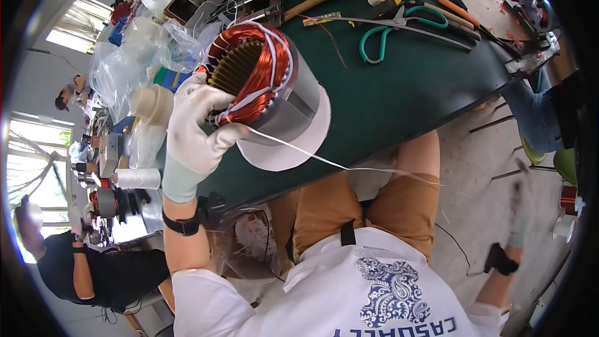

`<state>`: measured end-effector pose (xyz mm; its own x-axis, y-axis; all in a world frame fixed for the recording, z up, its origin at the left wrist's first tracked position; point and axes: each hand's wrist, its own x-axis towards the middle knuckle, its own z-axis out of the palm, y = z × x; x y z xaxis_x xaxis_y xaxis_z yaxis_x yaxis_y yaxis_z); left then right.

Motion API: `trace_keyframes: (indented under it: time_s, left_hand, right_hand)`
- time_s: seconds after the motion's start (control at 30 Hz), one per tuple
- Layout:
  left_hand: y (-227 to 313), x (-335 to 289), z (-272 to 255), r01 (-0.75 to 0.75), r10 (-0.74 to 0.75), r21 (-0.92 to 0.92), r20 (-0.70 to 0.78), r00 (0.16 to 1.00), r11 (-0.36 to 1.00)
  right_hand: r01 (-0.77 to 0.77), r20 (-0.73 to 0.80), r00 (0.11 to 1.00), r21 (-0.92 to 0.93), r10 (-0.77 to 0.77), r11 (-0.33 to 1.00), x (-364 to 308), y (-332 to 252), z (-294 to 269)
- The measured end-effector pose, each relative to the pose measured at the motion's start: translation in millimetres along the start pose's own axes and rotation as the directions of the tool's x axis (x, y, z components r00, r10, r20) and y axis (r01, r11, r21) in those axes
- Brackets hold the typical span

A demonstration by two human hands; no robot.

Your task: Tying down and securing copper windings on an electric motor stator using string and pliers.

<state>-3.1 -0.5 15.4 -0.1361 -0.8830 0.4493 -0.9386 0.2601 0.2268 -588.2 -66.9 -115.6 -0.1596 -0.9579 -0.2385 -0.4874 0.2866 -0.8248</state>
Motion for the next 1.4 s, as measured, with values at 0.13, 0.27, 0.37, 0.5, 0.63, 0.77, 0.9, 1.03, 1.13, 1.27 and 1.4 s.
trace_keyframes:
  time_s: [0.13, 0.27, 0.37, 0.5, 0.63, 0.77, 0.9, 1.03, 1.13, 1.27, 1.4]
  left_hand:
    - [15, 14, -12, 0.318, -0.303, -0.216, 0.097, 0.948, 0.923]
    - [15, 43, -20, 0.222, -0.181, -0.108, 0.303, 0.936, 0.969]
    - [4, 40, -23, 0.087, -0.081, -0.011, 0.276, 0.958, 0.996]
    - [1, 46, -34, 0.071, -0.067, 0.001, 0.312, 0.948, 0.998]
    - [-5, 53, -37, 0.014, -0.031, 0.052, 0.345, 0.938, 0.999]
    - [-8, 65, -39, -0.043, 0.010, 0.068, 0.426, 0.904, 0.997]
    - [-9, 66, -35, -0.111, 0.059, 0.105, 0.407, 0.912, 0.988]
    - [-11, 59, -36, -0.103, 0.047, 0.109, 0.432, 0.901, 0.989]
    - [-11, 60, -36, -0.089, 0.029, 0.113, 0.447, 0.894, 0.990]
    - [-11, 65, -34, -0.119, 0.071, 0.084, 0.436, 0.897, 0.989]
    - [-26, 72, -34, -0.291, 0.238, 0.018, 0.528, 0.815, 0.956]
  right_hand:
    - [-0.079, 0.759, 0.618, 0.317, -0.203, 0.945, -58, -178, 164]
    - [-0.392, 0.934, 0.151, 0.357, -0.323, 0.848, -78, -238, 231]
    - [-0.588, 0.944, 0.132, 0.320, -0.302, 0.743, -78, -238, 254]
    - [-0.662, 0.923, 0.193, 0.372, -0.332, 0.651, -82, -237, 260]
    - [-0.739, 0.923, 0.168, 0.351, -0.347, 0.576, -76, -237, 257]
    - [-0.236, 0.872, 0.300, 0.462, -0.388, 0.855, -68, -257, 270]
    - [0.219, 0.738, 0.465, 0.439, -0.489, 0.871, -62, -249, 265]
    - [0.054, 0.833, 0.416, 0.378, -0.365, 0.924, -70, -246, 252]
    - [-0.090, 0.876, 0.375, 0.360, -0.303, 0.929, -73, -239, 252]
    - [-0.229, 0.839, 0.493, 0.381, -0.230, 0.896, -82, -250, 274]
    - [0.594, 0.517, 0.511, 0.364, -0.686, 0.717, -75, -254, 290]
